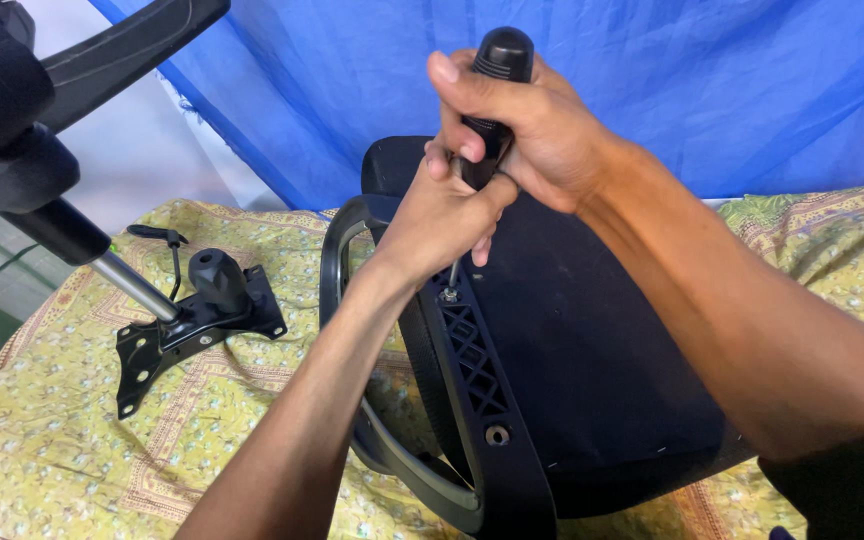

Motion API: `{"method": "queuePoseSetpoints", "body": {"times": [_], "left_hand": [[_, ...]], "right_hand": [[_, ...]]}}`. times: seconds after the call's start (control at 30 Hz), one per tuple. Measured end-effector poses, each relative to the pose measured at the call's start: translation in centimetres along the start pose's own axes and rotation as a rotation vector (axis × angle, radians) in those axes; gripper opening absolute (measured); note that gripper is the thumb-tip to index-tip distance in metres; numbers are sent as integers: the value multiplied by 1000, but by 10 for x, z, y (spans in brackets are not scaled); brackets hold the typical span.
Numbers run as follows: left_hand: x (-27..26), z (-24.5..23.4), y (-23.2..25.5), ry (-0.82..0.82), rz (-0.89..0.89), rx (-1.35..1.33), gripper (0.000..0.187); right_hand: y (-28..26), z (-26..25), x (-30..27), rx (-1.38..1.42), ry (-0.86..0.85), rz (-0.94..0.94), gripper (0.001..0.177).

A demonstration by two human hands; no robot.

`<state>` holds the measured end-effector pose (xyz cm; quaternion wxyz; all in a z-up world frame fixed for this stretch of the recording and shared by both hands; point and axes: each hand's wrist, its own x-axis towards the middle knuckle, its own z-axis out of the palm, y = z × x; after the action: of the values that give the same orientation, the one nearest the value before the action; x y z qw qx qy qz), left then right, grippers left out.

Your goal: The person uses a screwdriver to remove screws from the underside of an office chair seat, detaching the seat from its metal mounting bracket. They then flip the seat over and continue unscrewing fasteners from the seat's base frame.

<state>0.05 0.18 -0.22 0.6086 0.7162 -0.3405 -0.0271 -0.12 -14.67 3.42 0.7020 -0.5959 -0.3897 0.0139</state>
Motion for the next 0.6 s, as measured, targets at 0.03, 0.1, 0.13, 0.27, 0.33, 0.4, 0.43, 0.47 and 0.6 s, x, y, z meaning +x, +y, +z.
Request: {"method": "queuePoseSetpoints", "body": {"times": [0.03, 0.1, 0.13, 0.27, 0.33, 0.4, 0.43, 0.47, 0.6], "left_hand": [[0, -2, 0, -33, -24, -11, 20], [0, -6, 0, -43, -141, -59, 17], [-1, -7, 1, -48, -200, -83, 26], [-5, -4, 5, -18, -127, -69, 24], [-8, 6, 5, 93, 0, -139, 24], [-11, 15, 5, 368, -165, 161, 35], [-13, 19, 6, 502, -248, 313, 44], [-14, 21, 7, 514, -183, 355, 41], [-19, 22, 8, 431, -91, 338, 42]], "right_hand": [[1, -4, 1, 14, -72, -13, 41], [3, -10, 2, 27, -154, -12, 43], [3, -12, 2, 33, -194, -12, 44], [-7, -2, 2, 19, -142, 27, 39], [-13, 13, 1, -42, 75, 118, 29], [-14, 30, 5, -163, 378, 79, 21], [-13, 39, 6, -224, 531, 59, 20], [-12, 47, 5, -236, 560, 39, 22], [-8, 53, 5, -222, 577, -3, 28]]}}
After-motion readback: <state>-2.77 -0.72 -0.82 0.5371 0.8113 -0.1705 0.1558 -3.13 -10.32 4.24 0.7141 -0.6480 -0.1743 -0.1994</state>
